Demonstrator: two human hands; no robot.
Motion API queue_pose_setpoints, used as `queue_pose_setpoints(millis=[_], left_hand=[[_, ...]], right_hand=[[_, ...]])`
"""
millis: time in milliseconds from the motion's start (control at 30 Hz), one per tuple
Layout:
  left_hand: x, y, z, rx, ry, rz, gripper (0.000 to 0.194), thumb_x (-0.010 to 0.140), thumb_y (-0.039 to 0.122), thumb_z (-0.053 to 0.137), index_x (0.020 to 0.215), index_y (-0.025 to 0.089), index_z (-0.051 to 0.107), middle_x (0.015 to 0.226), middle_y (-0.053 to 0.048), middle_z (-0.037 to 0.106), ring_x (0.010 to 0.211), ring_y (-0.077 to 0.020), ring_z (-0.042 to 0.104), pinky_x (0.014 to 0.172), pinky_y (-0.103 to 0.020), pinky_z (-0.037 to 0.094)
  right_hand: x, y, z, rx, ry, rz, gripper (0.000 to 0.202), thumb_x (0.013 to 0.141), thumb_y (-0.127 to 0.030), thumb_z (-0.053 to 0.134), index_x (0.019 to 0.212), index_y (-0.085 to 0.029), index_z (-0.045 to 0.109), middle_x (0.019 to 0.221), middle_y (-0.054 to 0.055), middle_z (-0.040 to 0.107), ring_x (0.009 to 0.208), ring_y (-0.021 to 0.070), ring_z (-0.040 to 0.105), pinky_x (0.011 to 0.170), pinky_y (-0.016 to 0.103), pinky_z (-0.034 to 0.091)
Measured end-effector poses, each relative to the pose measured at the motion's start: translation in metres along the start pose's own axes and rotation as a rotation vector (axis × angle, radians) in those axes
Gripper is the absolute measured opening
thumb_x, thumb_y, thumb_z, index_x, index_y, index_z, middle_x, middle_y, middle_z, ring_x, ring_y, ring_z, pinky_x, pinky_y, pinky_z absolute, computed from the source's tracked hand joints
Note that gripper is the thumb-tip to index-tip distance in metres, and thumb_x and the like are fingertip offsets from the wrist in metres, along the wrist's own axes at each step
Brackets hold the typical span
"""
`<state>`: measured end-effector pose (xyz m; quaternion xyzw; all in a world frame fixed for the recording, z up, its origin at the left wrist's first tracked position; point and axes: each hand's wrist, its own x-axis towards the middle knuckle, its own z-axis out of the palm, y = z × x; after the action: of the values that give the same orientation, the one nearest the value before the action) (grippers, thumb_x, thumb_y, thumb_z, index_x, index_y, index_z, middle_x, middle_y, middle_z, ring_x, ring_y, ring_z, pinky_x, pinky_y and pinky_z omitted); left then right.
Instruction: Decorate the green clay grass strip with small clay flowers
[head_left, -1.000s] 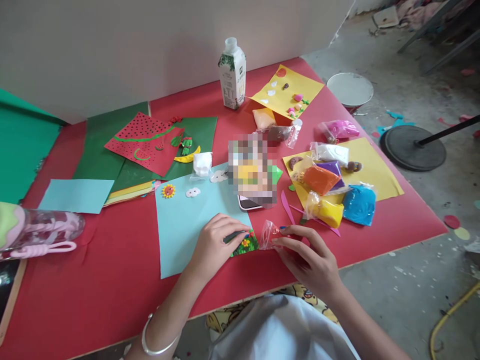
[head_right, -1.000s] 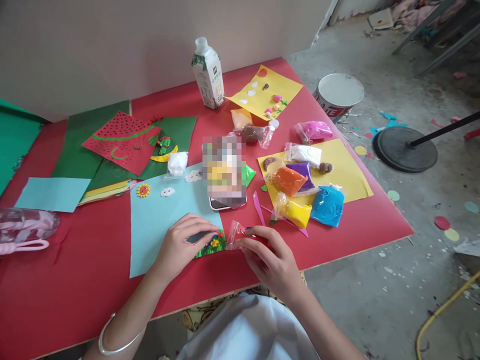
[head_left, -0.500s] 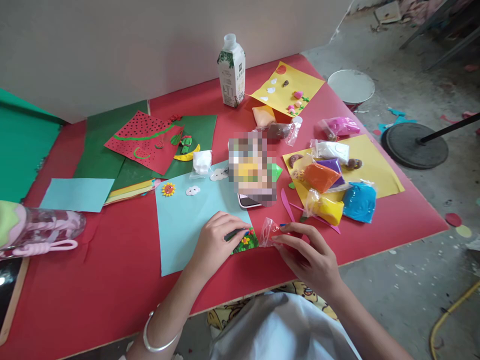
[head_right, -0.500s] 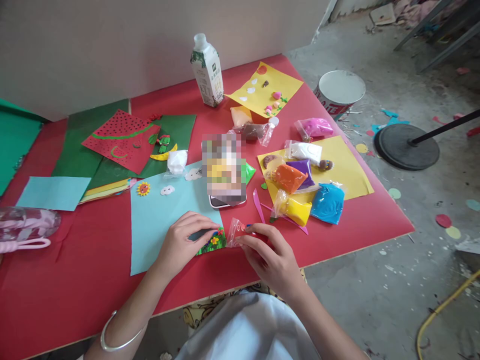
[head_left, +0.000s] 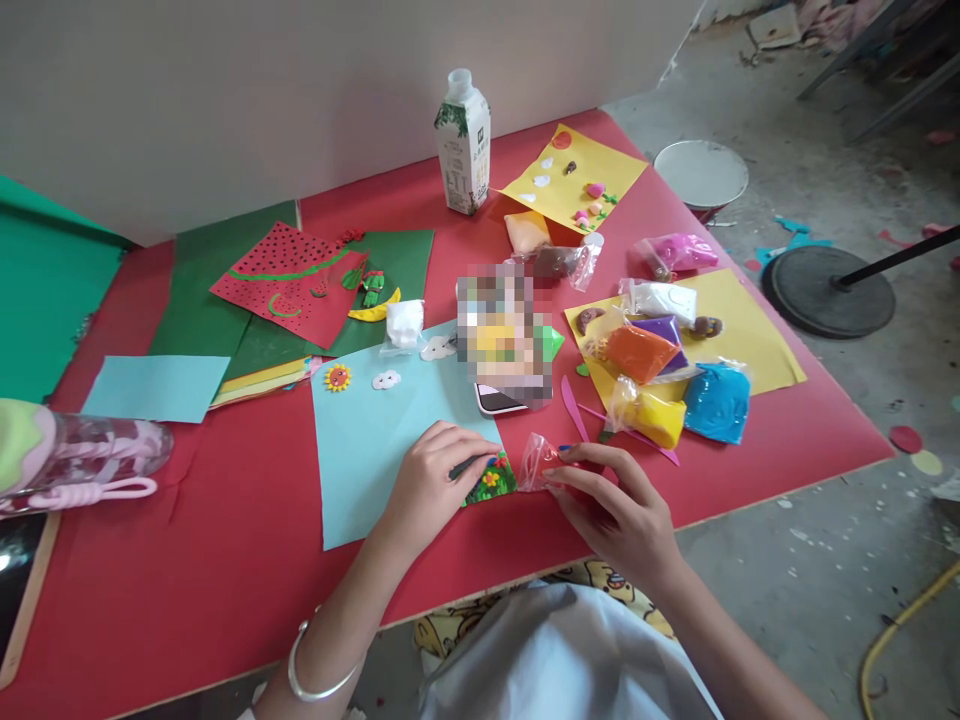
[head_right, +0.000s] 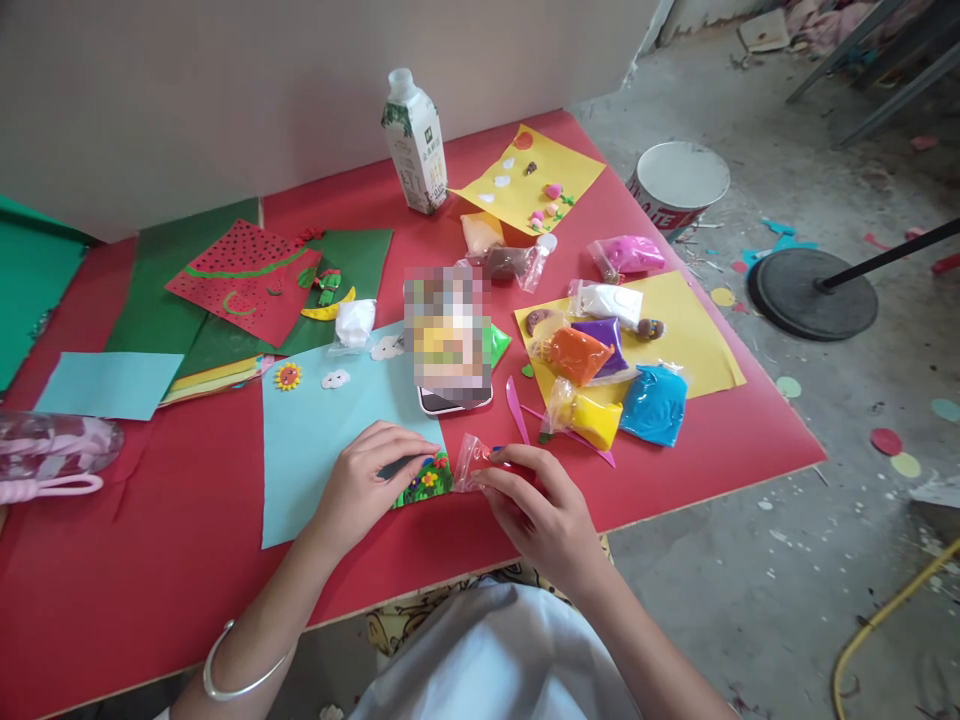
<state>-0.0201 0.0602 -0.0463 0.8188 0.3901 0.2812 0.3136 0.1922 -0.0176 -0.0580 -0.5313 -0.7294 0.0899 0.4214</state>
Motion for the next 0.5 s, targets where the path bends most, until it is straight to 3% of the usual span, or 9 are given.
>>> queue_pose_setpoints(millis=[500], left_hand=[[-0.0015,-0.0024,0.0031,0.025,0.023,0.019,0.01,0.087,0.011,0.065,0.088,0.02,0.07,0.083,-0.001,0.072,0.08,-0.0145,0.063,0.073,-0.027,0.054]], right_hand=[[0.0,0.0001,0.0002,-0.005,0.004,0.003,0.025,0.087,-0.006,0.059,0.104,-0.024,0.065,0.099,0.007,0.064,0.088,0.0172,0.069,0.077,0.029,0.06]])
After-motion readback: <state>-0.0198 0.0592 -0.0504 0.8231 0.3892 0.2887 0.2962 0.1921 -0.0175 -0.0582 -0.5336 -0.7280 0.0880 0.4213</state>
